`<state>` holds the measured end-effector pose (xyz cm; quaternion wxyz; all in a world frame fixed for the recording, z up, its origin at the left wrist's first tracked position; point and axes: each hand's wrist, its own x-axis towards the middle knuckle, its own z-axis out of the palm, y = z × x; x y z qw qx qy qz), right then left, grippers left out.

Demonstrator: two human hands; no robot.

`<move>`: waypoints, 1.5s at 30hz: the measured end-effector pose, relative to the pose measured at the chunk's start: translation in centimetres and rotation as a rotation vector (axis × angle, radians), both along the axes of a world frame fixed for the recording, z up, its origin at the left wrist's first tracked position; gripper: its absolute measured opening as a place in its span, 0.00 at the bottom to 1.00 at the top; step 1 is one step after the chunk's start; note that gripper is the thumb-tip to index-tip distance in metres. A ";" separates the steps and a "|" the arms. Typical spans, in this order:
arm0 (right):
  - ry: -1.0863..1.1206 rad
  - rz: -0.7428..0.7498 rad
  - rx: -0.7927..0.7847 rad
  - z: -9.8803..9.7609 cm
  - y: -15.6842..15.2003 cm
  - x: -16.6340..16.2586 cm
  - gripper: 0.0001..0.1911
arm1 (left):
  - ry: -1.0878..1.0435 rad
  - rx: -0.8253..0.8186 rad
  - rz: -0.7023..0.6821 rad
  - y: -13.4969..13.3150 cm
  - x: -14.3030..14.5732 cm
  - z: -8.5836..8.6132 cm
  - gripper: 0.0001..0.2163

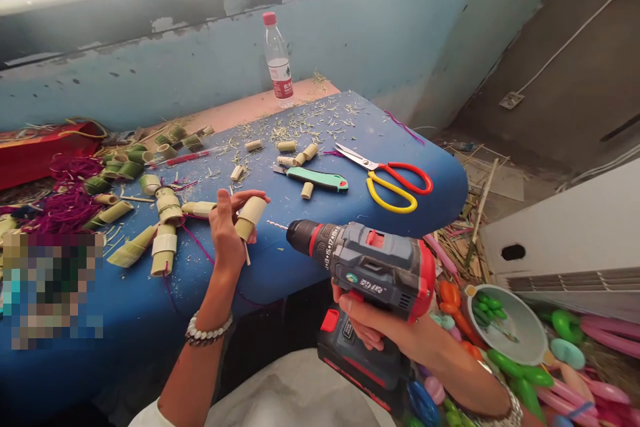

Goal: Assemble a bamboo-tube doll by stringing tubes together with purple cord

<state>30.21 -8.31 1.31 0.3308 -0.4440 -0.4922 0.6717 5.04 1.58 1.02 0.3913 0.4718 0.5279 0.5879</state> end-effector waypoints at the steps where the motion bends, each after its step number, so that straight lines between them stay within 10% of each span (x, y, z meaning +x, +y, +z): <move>1: 0.042 0.024 -0.054 -0.1 -0.1 0.0 0.21 | 0.044 -0.018 -0.021 0.1 0.0 0.1 0.35; 16: 0.086 0.136 -0.055 -1.9 1.9 1.1 0.23 | 0.820 0.024 -0.372 3.2 -1.5 0.9 0.08; 24: 0.159 0.142 -0.112 -3.1 2.3 0.0 0.20 | 1.259 0.011 -0.492 6.0 -2.2 2.6 0.10; 45: 0.270 0.214 -0.223 -5.7 3.6 -0.8 0.20 | 1.164 0.207 -0.605 8.6 -1.0 1.1 0.17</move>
